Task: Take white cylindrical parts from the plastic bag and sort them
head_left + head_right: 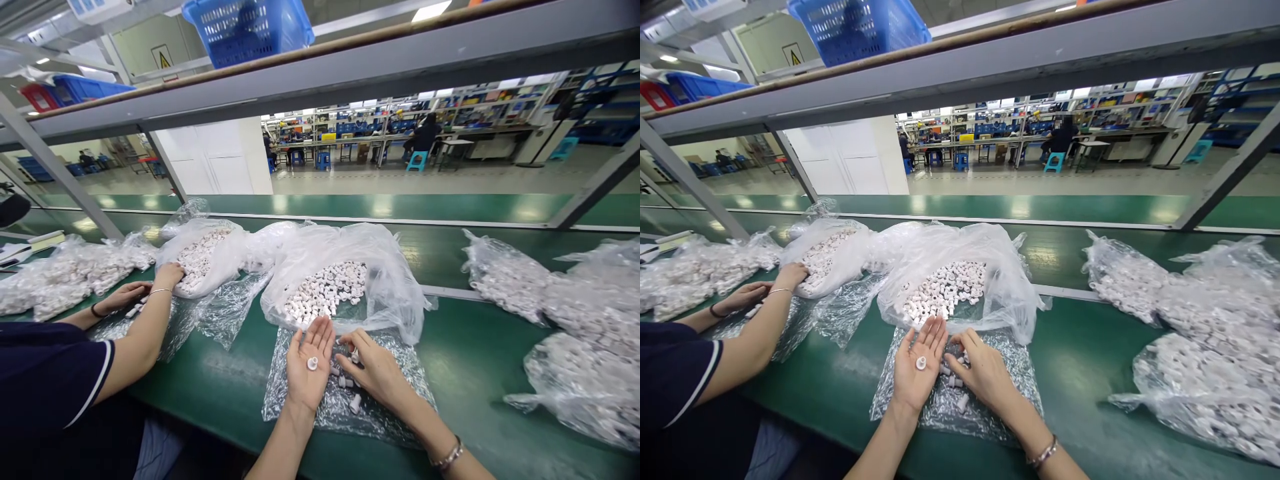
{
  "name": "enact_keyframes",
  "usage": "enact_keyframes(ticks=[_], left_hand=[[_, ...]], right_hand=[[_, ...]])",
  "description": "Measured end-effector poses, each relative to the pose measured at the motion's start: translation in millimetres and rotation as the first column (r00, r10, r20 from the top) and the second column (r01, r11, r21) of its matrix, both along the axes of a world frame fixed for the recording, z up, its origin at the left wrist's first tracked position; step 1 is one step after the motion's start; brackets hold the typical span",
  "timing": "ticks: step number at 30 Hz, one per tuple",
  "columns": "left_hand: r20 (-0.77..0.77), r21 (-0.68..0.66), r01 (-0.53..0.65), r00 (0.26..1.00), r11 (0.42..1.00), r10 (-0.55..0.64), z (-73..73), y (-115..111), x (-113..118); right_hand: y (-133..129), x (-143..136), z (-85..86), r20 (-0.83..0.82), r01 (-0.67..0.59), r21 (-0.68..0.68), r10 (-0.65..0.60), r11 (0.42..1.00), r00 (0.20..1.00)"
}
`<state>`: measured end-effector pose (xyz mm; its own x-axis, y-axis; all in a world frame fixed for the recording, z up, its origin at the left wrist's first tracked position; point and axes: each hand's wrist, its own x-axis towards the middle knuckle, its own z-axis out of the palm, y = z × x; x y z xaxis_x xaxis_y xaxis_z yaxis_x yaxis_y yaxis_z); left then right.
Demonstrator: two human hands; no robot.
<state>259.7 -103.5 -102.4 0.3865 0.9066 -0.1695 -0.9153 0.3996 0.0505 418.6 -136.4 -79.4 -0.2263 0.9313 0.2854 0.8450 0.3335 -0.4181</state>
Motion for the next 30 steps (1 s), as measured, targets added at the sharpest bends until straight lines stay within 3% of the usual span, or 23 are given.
enact_keyframes(ticks=[6,13,18,23,30], left_hand=[[-0.105,0.105,0.077,0.992,0.991,-0.066,-0.1,-3.7,4.1],[-0.204,0.162,0.16,0.971,0.974,-0.126,3.3,-9.6,7.4],[-0.175,0.153,0.114,0.981,0.982,-0.086,3.8,-9.3,10.7],[-0.182,0.133,0.068,0.982,0.989,-0.043,4.0,-8.6,13.9],[-0.253,0.181,-0.155,0.947,0.971,0.198,6.6,-5.3,4.6]], right_hand=[[-6.5,-12.8,6.4,-0.097,-0.161,0.01,0.161,0.987,0.982],[-10.0,-16.8,6.7,-0.215,-0.22,-0.035,0.208,0.975,0.954],[-6.8,-14.1,10.5,-0.269,-0.216,-0.064,0.191,0.974,0.944],[-6.6,-12.8,11.1,-0.185,-0.242,-0.113,0.219,0.964,0.958],[-5.2,-7.8,6.5,-0.141,-0.155,-0.118,0.138,0.981,0.98]])
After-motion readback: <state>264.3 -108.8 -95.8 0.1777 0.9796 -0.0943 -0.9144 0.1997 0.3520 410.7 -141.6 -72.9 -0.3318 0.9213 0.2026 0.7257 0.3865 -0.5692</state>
